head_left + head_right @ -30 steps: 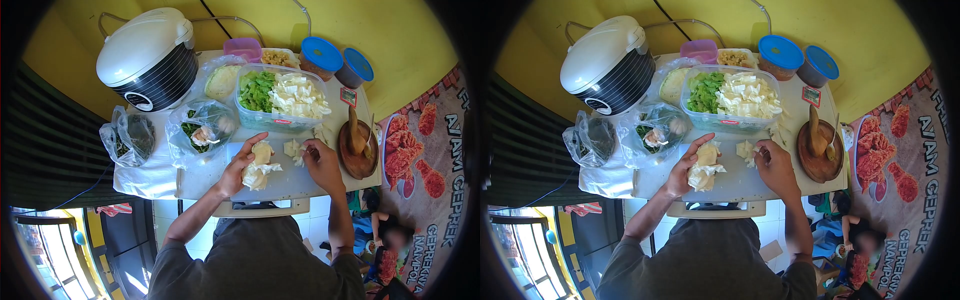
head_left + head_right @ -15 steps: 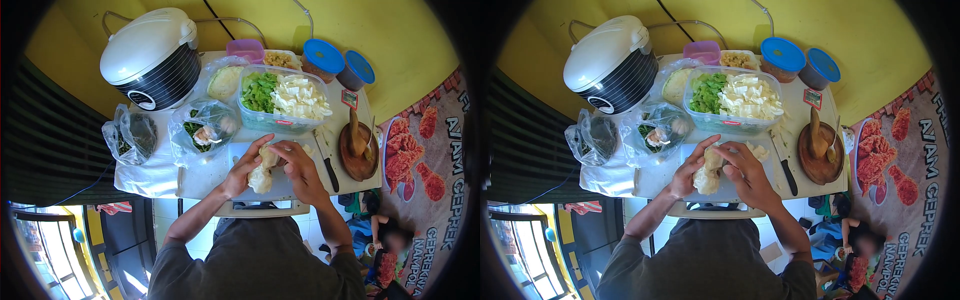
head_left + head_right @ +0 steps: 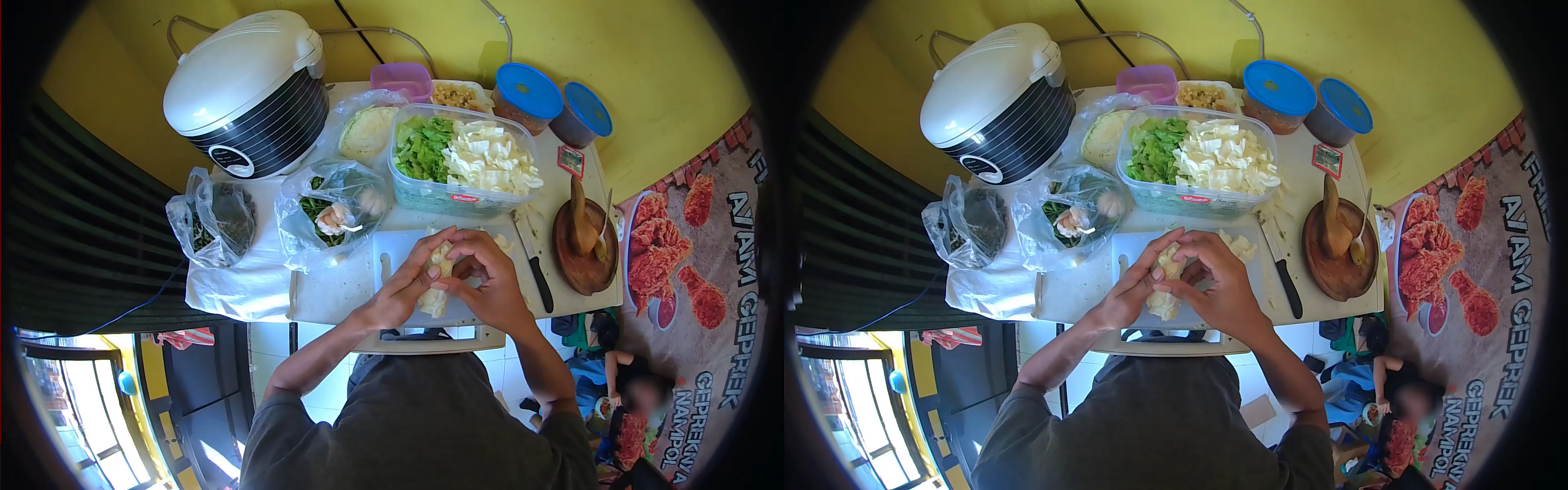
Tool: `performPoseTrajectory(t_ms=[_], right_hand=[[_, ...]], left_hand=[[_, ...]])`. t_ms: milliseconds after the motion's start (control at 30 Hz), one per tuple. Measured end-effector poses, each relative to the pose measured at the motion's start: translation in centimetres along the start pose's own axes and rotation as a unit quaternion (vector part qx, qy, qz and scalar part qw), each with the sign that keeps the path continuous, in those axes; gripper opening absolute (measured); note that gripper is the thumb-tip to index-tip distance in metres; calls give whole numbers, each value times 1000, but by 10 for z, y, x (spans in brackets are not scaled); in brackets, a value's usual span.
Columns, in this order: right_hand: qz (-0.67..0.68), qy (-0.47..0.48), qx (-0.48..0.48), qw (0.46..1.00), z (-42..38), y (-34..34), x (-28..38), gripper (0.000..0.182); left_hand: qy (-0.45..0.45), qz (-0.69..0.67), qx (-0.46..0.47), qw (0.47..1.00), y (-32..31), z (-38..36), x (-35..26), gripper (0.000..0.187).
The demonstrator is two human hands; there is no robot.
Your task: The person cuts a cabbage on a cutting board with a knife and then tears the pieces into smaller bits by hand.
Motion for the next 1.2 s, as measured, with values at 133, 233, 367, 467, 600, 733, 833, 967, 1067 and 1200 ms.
performPoseTrajectory(t_ms=[133,233,367,467,600,733,833,967,1067,1200], right_hand=[[55,-7,13,998,1,0,-6,35],[101,5,28,994,0,1,-6,34],[170,-31,29,985,-1,5,-5,35],[72,-19,-49,996,-1,9,-2,33],[-44,-98,-48,993,-3,12,0,31],[-82,-83,-173,978,-3,46,-15,28],[-144,-84,-198,966,-3,70,-23,27],[-230,-51,-160,959,5,70,-29,22],[-275,-37,-146,950,8,65,-36,22],[-419,57,-165,891,11,61,-31,27]], left_hand=[[-29,73,-5,997,1,-3,-6,55],[-34,91,-5,995,1,-3,-10,56],[-29,107,-21,994,5,-5,-11,59],[-38,164,-16,986,4,-5,-16,62],[-21,101,-54,993,5,-1,-11,65],[58,-150,-105,981,20,-1,5,65],[68,-295,-72,950,24,-1,4,63],[109,-376,-57,918,17,2,7,69],[116,-431,-29,894,13,3,12,73],[107,-442,-8,891,8,3,5,70]])
Point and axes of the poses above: each hand's wrist, its own z-axis towards the middle knuckle, its own y-axis out of the back of the hand, x = y × z, the point moved 5 cm from there along z, towards the middle knuckle, and after that the axes turned 7 degrees about -z, right-handed, at the moved point
